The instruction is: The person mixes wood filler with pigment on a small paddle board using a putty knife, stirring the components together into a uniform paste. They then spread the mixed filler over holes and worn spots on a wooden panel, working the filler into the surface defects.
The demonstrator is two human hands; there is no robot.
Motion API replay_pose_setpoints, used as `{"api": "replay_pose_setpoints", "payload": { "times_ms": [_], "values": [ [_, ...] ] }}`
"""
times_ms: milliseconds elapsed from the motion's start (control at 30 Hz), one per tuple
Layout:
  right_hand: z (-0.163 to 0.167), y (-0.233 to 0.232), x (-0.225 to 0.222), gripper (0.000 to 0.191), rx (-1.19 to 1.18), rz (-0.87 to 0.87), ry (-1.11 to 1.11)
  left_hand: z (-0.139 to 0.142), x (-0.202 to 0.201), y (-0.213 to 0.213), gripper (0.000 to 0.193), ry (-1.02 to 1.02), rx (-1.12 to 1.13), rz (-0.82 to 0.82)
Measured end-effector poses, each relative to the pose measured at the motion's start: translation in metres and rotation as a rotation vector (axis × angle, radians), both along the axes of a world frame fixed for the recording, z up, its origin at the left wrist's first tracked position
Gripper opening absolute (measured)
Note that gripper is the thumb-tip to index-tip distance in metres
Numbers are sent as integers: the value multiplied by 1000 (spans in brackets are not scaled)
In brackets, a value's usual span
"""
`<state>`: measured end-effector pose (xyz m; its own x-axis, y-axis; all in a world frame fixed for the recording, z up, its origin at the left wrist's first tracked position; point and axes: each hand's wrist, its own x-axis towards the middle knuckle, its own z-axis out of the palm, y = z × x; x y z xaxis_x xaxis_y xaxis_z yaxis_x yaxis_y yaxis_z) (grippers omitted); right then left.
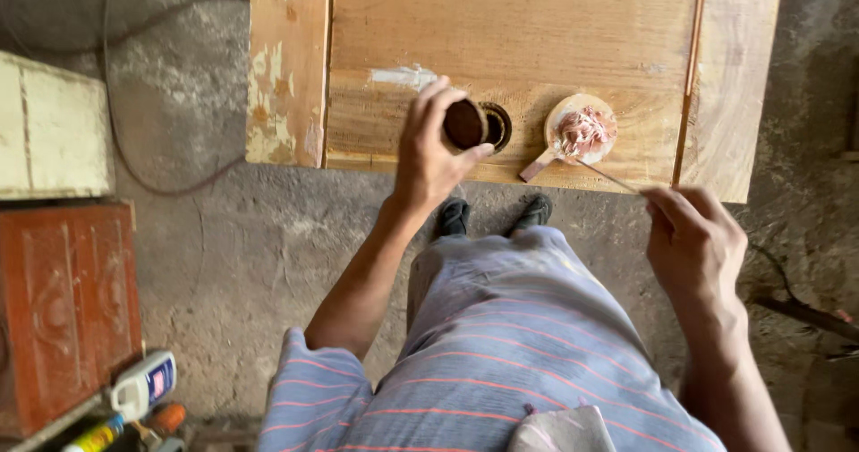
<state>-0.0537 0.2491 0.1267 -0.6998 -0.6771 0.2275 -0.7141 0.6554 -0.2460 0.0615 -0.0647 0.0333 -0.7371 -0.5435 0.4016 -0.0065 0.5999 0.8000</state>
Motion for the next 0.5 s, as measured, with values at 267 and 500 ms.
{"api": "replay_pose_setpoints", "payload": {
  "times_ms": [267, 500],
  "values": [
    [33, -101, -40, 11, 242, 519, 386, 2, 83, 1, 76, 29, 65, 347],
    [10, -161, -30, 22, 373, 724, 571, -13, 91, 6, 77, -22, 83, 369]
  ]
}}
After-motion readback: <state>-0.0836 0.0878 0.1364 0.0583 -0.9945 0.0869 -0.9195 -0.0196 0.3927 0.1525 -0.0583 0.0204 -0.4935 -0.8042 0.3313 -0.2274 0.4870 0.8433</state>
